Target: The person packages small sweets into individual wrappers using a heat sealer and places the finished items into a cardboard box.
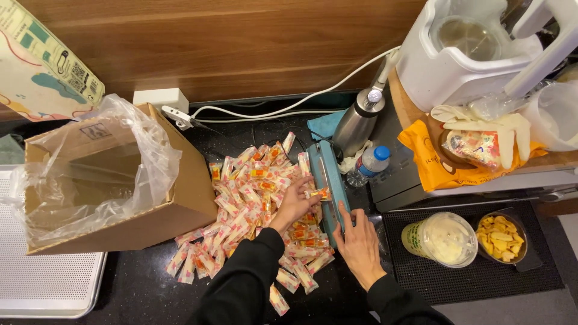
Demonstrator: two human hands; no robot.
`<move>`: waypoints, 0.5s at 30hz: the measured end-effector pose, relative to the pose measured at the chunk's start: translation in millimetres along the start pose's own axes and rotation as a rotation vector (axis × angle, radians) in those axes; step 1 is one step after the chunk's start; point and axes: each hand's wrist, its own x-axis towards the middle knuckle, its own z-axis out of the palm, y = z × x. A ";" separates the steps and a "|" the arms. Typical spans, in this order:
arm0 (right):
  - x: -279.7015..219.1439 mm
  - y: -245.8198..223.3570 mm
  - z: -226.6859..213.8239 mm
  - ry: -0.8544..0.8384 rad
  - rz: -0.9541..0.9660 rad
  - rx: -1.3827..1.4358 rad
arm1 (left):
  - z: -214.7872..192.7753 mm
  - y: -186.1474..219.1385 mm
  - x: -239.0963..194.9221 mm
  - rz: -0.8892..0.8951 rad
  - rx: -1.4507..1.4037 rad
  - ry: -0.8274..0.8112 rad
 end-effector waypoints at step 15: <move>35.9 6.1 -53.2 -0.223 0.050 -0.004 | -19.7 15.8 -17.9 0.184 0.120 0.038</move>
